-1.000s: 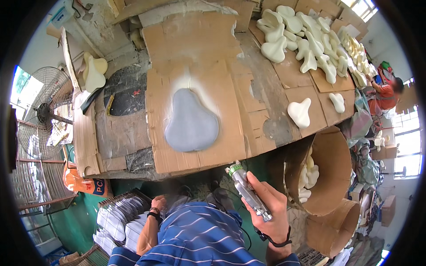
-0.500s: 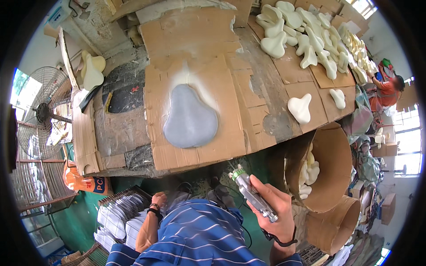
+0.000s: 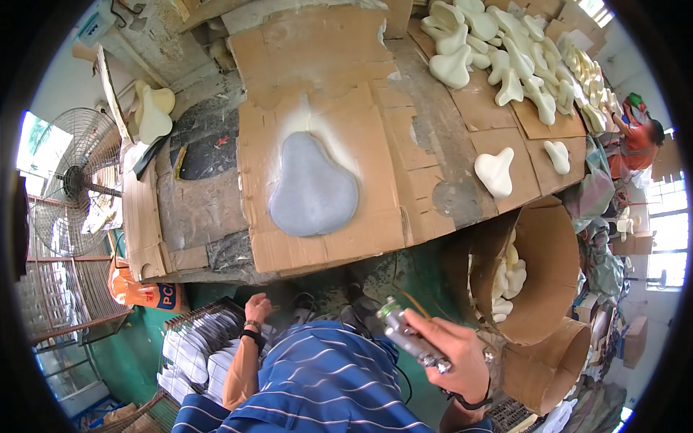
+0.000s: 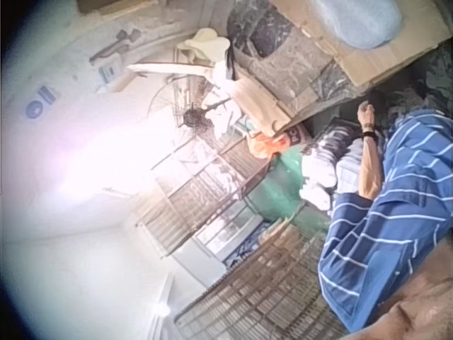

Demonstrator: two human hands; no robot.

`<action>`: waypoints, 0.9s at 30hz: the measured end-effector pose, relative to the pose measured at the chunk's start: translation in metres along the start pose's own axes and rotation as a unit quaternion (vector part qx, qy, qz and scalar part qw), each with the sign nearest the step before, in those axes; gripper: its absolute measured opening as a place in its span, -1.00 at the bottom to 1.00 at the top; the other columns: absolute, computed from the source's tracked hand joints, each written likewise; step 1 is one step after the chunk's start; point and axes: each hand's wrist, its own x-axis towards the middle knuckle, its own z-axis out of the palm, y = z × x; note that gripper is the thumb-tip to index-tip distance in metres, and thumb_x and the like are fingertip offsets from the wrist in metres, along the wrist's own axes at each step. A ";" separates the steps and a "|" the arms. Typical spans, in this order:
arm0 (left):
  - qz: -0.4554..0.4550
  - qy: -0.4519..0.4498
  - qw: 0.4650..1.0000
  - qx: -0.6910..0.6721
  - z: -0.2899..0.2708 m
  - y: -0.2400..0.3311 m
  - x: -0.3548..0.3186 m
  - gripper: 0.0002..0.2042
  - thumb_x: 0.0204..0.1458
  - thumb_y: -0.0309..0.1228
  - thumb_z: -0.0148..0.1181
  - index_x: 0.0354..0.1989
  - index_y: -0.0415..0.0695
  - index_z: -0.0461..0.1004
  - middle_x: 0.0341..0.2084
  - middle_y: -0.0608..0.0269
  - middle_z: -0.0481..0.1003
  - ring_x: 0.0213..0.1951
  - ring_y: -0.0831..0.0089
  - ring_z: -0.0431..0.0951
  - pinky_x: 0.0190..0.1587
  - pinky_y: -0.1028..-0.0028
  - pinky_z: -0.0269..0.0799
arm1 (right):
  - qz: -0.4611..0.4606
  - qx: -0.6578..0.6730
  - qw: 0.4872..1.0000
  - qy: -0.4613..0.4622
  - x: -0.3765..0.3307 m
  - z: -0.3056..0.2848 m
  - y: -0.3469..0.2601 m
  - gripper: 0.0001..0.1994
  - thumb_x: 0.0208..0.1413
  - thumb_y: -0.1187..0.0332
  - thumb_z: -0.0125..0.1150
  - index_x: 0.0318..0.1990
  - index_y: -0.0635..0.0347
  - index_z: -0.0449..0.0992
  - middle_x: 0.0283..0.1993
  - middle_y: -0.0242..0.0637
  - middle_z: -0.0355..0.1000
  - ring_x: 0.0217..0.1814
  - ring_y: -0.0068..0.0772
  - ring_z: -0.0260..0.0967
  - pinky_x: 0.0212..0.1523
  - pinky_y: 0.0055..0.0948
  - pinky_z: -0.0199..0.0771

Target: The person repeatedly picks up white shoe parts from a wire drying rack and places them on a cardboard-covered workbench. They use a handheld spray gun to apply a grey coating to the parts, then return the coated items to the rack. The process is repeated for multiple units throughout the clip.

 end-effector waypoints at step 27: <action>0.294 0.237 0.877 0.297 0.112 0.243 0.056 -0.64 -0.13 -0.36 0.44 -0.08 0.09 0.60 -0.20 0.23 0.50 -0.09 0.17 0.55 -0.05 0.15 0.50 | -0.030 0.064 0.994 0.089 0.016 -0.016 0.030 -0.30 -0.18 0.50 0.25 0.29 0.29 0.48 -0.27 -0.07 0.52 -0.38 -0.11 0.49 -0.33 -0.33 0.49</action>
